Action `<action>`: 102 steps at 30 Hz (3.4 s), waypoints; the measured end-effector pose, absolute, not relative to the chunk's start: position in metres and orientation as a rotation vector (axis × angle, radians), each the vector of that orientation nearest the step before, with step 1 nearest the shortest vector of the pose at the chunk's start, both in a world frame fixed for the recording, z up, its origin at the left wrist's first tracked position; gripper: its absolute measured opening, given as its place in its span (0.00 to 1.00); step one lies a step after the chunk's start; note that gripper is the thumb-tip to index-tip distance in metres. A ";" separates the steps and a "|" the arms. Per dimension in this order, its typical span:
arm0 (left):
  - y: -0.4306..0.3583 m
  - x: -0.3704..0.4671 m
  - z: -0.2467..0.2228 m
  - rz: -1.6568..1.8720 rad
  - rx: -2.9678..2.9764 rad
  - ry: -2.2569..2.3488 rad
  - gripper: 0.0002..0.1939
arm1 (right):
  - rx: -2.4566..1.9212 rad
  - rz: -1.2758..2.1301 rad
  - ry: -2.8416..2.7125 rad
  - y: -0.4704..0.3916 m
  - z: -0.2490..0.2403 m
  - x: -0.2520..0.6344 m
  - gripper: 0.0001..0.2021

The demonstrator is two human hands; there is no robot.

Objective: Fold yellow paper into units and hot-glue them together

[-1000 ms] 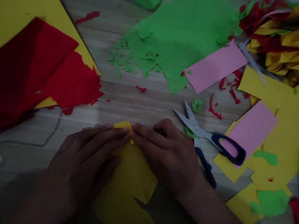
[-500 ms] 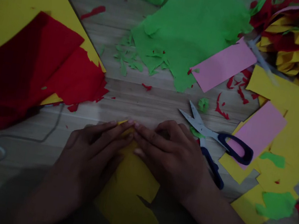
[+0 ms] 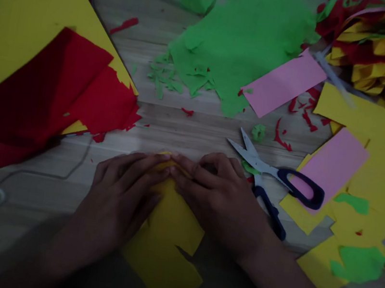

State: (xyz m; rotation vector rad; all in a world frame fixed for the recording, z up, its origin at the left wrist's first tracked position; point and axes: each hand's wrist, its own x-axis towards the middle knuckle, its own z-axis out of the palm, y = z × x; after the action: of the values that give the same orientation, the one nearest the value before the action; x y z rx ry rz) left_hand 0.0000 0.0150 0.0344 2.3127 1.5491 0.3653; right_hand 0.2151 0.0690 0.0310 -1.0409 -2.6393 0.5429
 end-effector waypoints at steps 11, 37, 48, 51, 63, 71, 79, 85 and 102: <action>0.016 0.002 0.033 0.346 2.323 1.569 0.17 | -1.009 0.558 -2.609 0.068 0.031 0.220 0.15; 0.011 0.009 0.035 0.298 2.364 1.633 0.18 | -1.309 0.268 -2.567 0.020 0.049 0.230 0.14; 0.011 0.008 0.032 0.362 2.390 1.615 0.17 | -1.363 0.090 -2.683 0.014 0.034 0.225 0.22; 0.011 0.009 0.033 0.352 2.421 1.602 0.18 | -1.398 0.039 -2.731 0.009 0.043 0.233 0.24; -0.027 0.003 0.045 0.411 2.348 1.654 0.14 | -1.001 0.447 -2.692 -0.011 0.040 0.213 0.24; -0.029 -0.002 0.034 0.562 2.160 1.632 0.07 | -0.902 0.407 -2.805 0.017 0.043 0.231 0.21; -0.024 -0.004 0.035 0.560 2.167 1.607 0.17 | -0.716 0.156 -2.876 0.034 0.042 0.216 0.17; -0.018 -0.007 0.030 0.615 2.213 1.584 0.11 | -0.635 0.205 -2.736 0.055 0.042 0.204 0.11; -0.017 -0.010 0.030 0.684 2.173 1.578 0.09 | -0.683 0.762 -2.603 0.063 0.034 0.213 0.11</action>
State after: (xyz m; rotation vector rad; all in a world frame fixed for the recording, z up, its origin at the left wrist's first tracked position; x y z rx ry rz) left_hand -0.0100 -0.0171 0.0299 2.1728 1.5783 0.6837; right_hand 0.2131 0.0625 0.0343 -0.6828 -2.6030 0.7620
